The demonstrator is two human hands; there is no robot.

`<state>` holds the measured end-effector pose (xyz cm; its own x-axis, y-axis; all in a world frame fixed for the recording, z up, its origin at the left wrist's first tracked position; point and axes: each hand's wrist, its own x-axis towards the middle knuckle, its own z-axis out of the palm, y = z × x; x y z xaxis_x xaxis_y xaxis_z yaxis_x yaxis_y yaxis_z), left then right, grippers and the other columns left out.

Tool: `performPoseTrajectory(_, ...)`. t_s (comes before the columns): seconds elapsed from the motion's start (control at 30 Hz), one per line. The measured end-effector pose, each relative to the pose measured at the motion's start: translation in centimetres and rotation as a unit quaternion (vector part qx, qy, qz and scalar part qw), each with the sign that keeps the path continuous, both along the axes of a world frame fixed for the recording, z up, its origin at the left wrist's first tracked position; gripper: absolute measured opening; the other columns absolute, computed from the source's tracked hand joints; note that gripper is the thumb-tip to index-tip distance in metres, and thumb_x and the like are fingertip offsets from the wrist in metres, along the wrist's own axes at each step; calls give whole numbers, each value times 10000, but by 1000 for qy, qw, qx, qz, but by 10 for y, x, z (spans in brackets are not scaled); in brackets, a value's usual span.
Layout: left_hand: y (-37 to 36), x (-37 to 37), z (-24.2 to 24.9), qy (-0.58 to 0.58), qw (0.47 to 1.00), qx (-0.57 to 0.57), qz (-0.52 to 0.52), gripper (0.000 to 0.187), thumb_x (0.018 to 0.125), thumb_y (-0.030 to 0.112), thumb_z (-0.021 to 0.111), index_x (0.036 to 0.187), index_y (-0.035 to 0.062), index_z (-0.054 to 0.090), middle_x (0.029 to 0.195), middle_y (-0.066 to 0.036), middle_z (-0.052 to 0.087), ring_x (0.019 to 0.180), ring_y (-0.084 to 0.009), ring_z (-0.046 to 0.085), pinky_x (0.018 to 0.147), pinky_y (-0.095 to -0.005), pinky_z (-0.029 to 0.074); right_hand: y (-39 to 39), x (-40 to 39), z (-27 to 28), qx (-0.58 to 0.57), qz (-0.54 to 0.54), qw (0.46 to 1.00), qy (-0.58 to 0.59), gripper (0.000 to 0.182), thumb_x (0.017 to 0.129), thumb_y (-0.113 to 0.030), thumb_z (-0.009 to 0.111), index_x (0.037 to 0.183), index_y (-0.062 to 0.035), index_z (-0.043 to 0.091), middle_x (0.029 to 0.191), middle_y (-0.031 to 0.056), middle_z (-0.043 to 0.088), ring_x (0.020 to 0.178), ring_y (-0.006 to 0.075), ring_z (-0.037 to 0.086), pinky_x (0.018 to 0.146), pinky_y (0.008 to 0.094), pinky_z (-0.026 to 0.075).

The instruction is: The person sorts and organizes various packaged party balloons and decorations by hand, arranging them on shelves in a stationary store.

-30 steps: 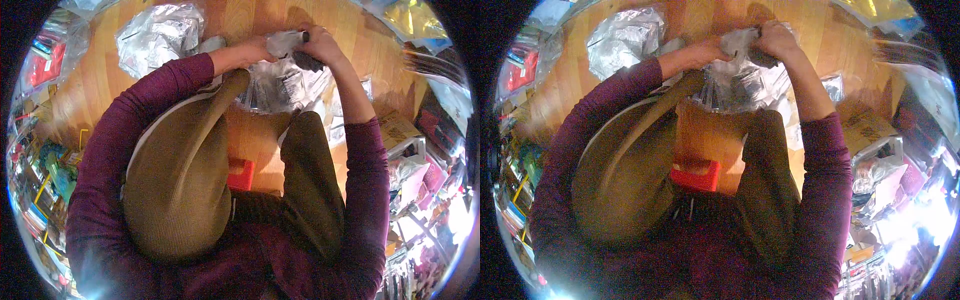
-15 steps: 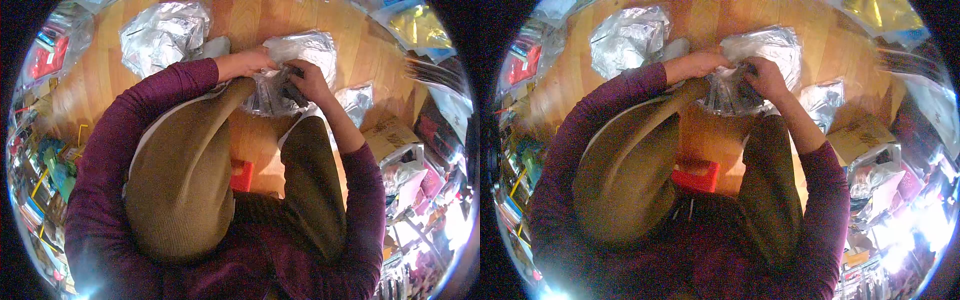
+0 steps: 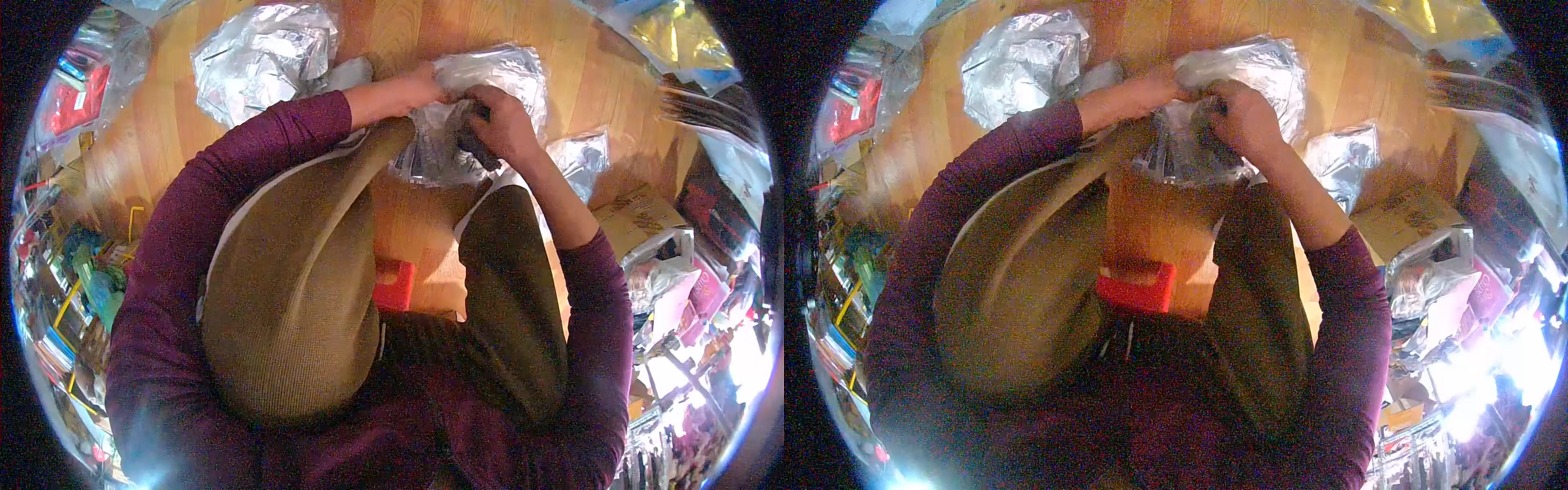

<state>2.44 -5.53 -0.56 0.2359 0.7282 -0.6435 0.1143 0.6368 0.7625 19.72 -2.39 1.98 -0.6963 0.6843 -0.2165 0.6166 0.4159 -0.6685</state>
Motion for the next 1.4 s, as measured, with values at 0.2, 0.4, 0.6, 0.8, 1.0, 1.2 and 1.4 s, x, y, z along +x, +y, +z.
performPoseTrajectory(0.2, 0, 0, -51, 137, 978, 159, -5, 294, 627, 99, 620, 889, -29, 583, 801, -166, 599, 718, -235, 575, 628, -339, 451, 17, 7, 1, 61, -97, 993, 15, 378, 641, -131, 644, 979, -57, 493, 911, 161, 559, 842, 311, 543, 736, 348, 436)
performPoseTrajectory(0.4, 4, -1, -21, 204, 965, 149, -74, 309, 645, 141, 616, 928, 23, 580, 853, -146, 600, 793, -258, 574, 701, -346, 439, 51, 20, -7, 127, -85, 988, 6, 495, 604, -221, 706, 1002, -31, 483, 974, 153, 552, 908, 295, 538, 767, 334, 430)
performPoseTrajectory(0.6, 2, -4, -38, 206, 974, 62, -68, 349, 653, 126, 631, 982, 30, 565, 888, -102, 602, 829, -214, 554, 757, -320, 427, 45, 48, -11, 13, -137, 988, -75, 455, 607, -230, 703, 966, -25, 512, 899, 136, 582, 854, 274, 563, 757, 330, 435)
performPoseTrajectory(0.8, -9, -8, -60, 74, 997, 18, 27, 500, 662, 134, 641, 1099, -19, 454, 975, -113, 557, 886, -186, 512, 779, -291, 402, 4, 57, -14, 44, -122, 982, -134, 491, 614, -195, 684, 1008, -50, 430, 957, 181, 506, 875, 334, 506, 744, 373, 417)
performPoseTrajectory(1.0, -11, -10, -67, 16, 999, -29, 15, 528, 685, 148, 624, 1140, -16, 413, 1009, -93, 535, 923, -194, 489, 800, -298, 389, -24, 46, 5, 35, -171, 984, -48, 435, 638, -170, 665, 995, -31, 460, 962, 161, 513, 884, 315, 512, 761, 361, 413)
performPoseTrajectory(1.2, -9, -11, -73, 14, 1000, 2, 22, 453, 699, 124, 604, 1106, -6, 453, 959, -80, 557, 876, -185, 502, 784, -297, 391, -21, 53, -39, -162, -157, 974, -33, 311, 647, -150, 648, 880, 14, 523, 802, 149, 581, 758, 271, 552, 699, 356, 426)
performPoseTrajectory(1.4, -13, -4, -74, 18, 999, 39, 19, 425, 663, 118, 632, 1032, -40, 496, 886, -104, 571, 808, -193, 523, 703, -304, 411, 29, 69, -24, -134, 59, 985, -90, 161, 648, -145, 609, 687, 0, 549, 654, 133, 559, 647, 203, 536, 638, 314, 424)
